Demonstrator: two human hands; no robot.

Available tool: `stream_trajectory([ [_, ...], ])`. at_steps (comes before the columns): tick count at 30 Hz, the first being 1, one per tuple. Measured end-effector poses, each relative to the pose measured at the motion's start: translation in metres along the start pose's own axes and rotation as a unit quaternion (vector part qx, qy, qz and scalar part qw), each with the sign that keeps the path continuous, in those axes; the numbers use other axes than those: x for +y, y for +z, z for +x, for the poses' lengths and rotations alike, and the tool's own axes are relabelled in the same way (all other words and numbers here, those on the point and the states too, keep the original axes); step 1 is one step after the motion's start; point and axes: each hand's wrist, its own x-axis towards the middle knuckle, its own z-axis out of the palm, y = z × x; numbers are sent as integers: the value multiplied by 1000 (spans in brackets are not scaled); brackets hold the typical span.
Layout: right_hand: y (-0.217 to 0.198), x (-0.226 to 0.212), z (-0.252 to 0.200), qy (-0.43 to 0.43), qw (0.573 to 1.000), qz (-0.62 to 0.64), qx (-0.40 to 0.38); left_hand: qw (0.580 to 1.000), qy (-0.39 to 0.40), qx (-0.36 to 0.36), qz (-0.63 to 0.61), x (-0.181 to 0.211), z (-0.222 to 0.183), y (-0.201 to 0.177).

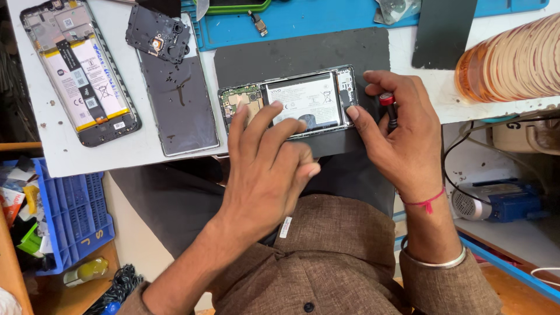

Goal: The person uses a screwdriver to remove screws from the internal frame of a disassembled smartphone. They then lift and remove a metal shielding plate to expose the motherboard and battery. The person continues to unscrew components within the exposed area.

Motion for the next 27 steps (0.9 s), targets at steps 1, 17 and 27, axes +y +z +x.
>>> stream_trajectory([
  [1,0,1,0,-5,1000,-1,-1,1000,4,3,-11,1,-3,-1],
  [17,4,18,-5,122,967,216,51,987,7,69,-146,4,-42,8],
  [27,-3,30,-35,160,940,277,116,973,-115,-32,-198,4,-74,40],
])
